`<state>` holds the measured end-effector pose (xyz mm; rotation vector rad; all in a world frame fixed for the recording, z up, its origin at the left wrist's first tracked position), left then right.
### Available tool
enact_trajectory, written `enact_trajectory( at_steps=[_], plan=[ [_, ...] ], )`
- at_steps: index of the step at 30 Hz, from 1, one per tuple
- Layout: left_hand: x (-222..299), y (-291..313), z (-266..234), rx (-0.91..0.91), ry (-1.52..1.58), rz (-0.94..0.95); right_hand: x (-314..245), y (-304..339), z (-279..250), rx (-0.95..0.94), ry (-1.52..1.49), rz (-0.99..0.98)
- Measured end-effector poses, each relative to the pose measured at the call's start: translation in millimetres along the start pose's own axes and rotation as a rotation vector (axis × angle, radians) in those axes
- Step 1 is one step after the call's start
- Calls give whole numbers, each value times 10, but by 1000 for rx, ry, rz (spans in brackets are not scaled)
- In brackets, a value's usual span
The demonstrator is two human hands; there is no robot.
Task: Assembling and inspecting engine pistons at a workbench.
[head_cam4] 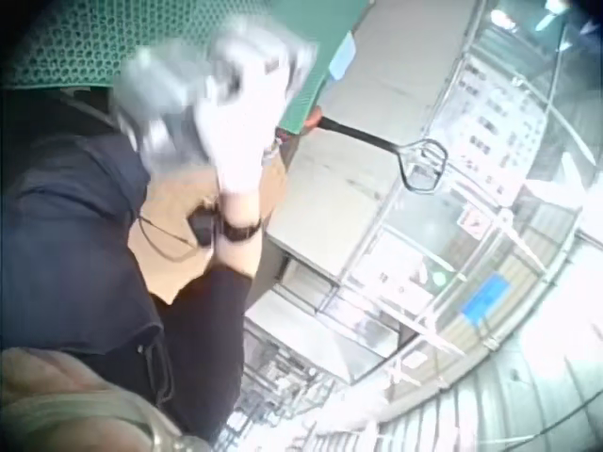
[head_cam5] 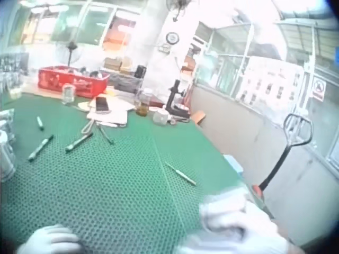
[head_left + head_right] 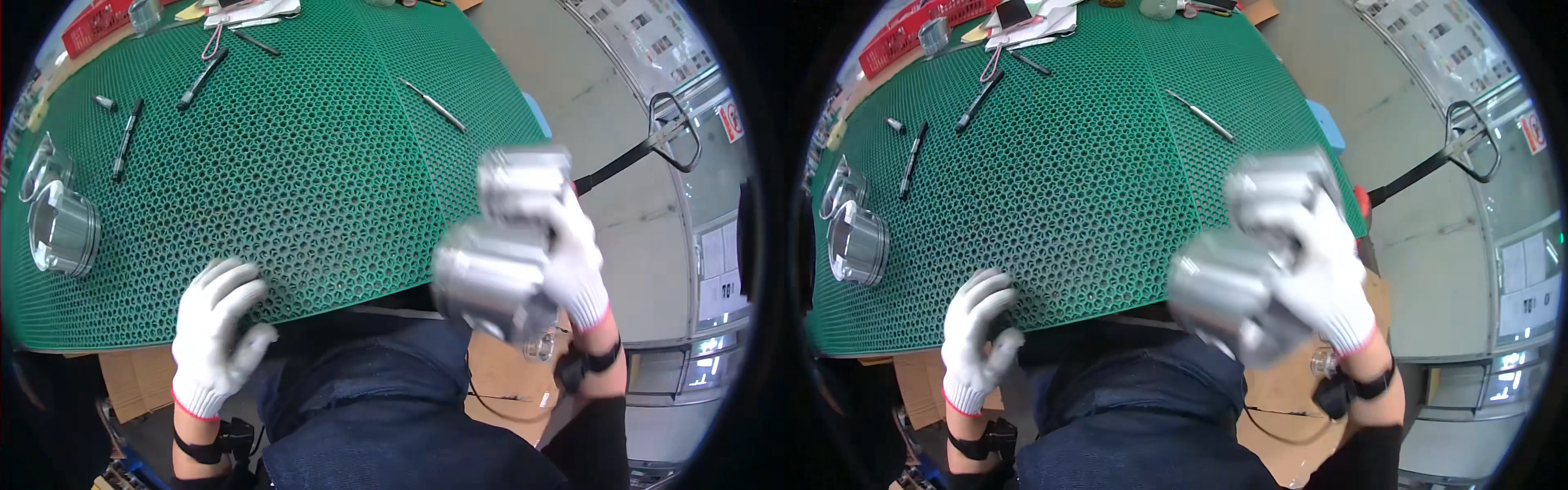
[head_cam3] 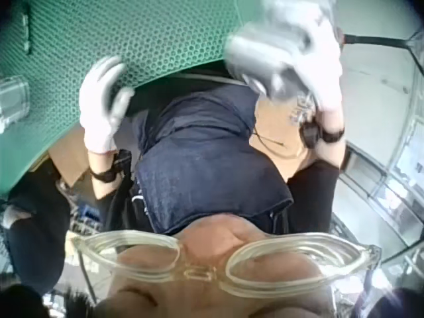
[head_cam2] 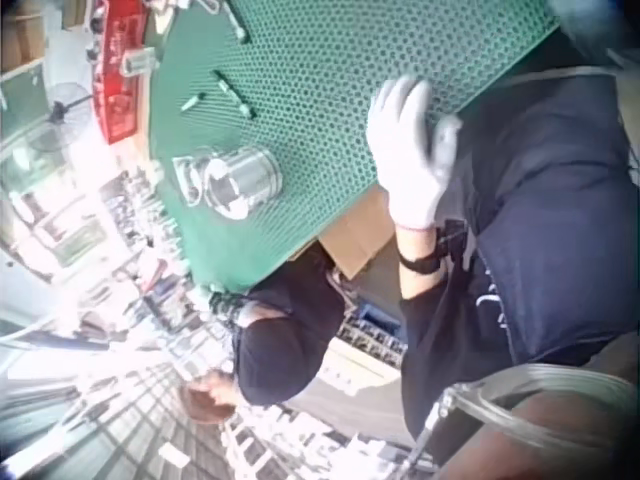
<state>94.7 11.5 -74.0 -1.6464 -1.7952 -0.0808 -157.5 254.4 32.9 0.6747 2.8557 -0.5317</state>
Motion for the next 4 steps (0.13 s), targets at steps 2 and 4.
enact_trajectory(
  at_steps=[2,4],
  plan=[
    [-138,266,-30,78,23,-124,-98,-631,369,-1,65,-144],
    [-197,389,-26,88,69,-150,-256,-1099,642,-192,96,84]
  ],
)
Point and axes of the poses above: each hand's wrist, its own y-axis away from the middle knuckle, its own z-axis out of the palm, x = y × z, the point moved 2 cm from there along -y, towards the middle knuckle, and after that the axes turned 4 degrees about -x, right-handed, at the moved point
